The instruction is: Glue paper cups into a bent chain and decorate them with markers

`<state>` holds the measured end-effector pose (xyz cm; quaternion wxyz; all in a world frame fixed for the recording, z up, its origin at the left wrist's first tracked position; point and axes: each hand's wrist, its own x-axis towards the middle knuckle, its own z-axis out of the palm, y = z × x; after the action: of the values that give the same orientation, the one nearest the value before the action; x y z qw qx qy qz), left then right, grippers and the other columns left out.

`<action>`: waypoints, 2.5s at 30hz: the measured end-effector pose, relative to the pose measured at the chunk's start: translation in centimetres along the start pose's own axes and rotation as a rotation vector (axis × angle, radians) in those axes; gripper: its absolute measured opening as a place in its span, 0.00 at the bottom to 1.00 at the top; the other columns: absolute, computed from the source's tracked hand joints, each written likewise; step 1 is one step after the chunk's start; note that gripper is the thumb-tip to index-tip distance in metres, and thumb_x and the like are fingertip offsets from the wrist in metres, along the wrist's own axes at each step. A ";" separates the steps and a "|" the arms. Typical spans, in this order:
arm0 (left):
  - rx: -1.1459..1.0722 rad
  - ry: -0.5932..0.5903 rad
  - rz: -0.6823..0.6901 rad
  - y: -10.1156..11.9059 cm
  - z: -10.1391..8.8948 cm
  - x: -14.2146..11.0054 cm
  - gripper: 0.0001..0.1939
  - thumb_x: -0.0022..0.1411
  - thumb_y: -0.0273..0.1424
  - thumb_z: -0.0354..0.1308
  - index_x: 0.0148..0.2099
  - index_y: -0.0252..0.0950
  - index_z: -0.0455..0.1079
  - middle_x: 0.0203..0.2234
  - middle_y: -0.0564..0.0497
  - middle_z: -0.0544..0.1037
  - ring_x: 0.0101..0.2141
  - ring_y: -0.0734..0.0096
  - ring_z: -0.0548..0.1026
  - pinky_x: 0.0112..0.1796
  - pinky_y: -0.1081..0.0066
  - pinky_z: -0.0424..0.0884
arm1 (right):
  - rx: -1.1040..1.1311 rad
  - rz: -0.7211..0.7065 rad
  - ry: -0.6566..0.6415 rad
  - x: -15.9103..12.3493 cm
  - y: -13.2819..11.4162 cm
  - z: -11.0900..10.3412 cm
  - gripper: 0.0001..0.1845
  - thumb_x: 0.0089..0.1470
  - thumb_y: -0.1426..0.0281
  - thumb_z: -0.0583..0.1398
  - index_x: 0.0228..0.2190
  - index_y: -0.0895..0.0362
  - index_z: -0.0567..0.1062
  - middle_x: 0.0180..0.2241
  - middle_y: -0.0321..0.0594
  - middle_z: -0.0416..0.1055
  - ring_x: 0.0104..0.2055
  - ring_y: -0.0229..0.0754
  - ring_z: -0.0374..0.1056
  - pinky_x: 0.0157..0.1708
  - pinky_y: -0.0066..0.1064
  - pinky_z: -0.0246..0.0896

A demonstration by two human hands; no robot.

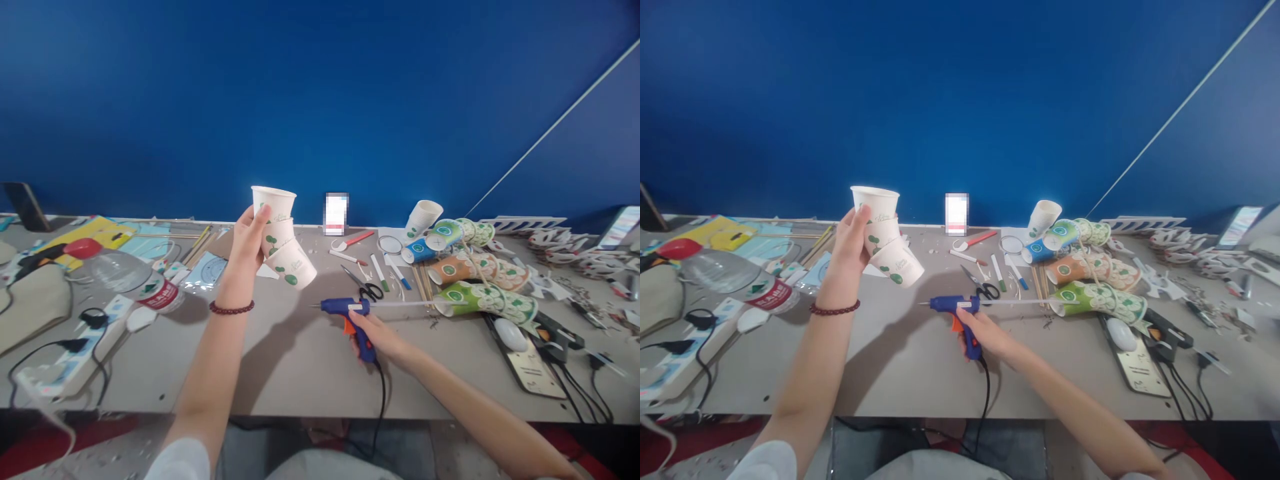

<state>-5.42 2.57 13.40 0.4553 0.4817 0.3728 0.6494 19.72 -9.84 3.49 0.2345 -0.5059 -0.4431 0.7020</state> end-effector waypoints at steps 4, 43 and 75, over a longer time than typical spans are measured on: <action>0.011 -0.126 -0.020 -0.1 -0.2 -0.1 0.27 0.50 0.52 0.62 0.42 0.35 0.72 0.28 0.45 0.79 0.31 0.62 0.79 0.29 0.66 0.74 | -0.161 0.035 0.045 0.4 1.9 0.3 0.33 0.54 0.40 0.48 0.24 0.58 0.67 0.16 0.36 0.68 0.17 0.36 0.65 0.18 0.26 0.60; 0.092 -0.572 0.017 0.2 0.1 -1.4 0.32 0.46 0.50 0.66 0.50 0.37 0.73 0.41 0.42 0.79 0.35 0.62 0.78 0.31 0.71 0.73 | -1.408 -0.057 0.262 -0.4 0.4 5.4 0.33 0.66 0.58 0.41 0.34 0.61 0.80 0.35 0.55 0.79 0.38 0.49 0.76 0.37 0.32 0.64; 0.441 -0.688 -0.004 1.3 1.6 -2.0 0.26 0.53 0.43 0.63 0.52 0.35 0.71 0.45 0.43 0.77 0.41 0.63 0.76 0.36 0.70 0.71 | -0.928 -0.951 0.377 -4.2 -12.3 0.6 0.16 0.56 0.66 0.60 0.46 0.53 0.69 0.46 0.42 0.72 0.29 0.36 0.67 0.28 0.28 0.62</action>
<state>-3.92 0.38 14.49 0.4402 0.7563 0.3300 0.3539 19.27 -7.18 16.24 0.3493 -0.4180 -0.8231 0.1605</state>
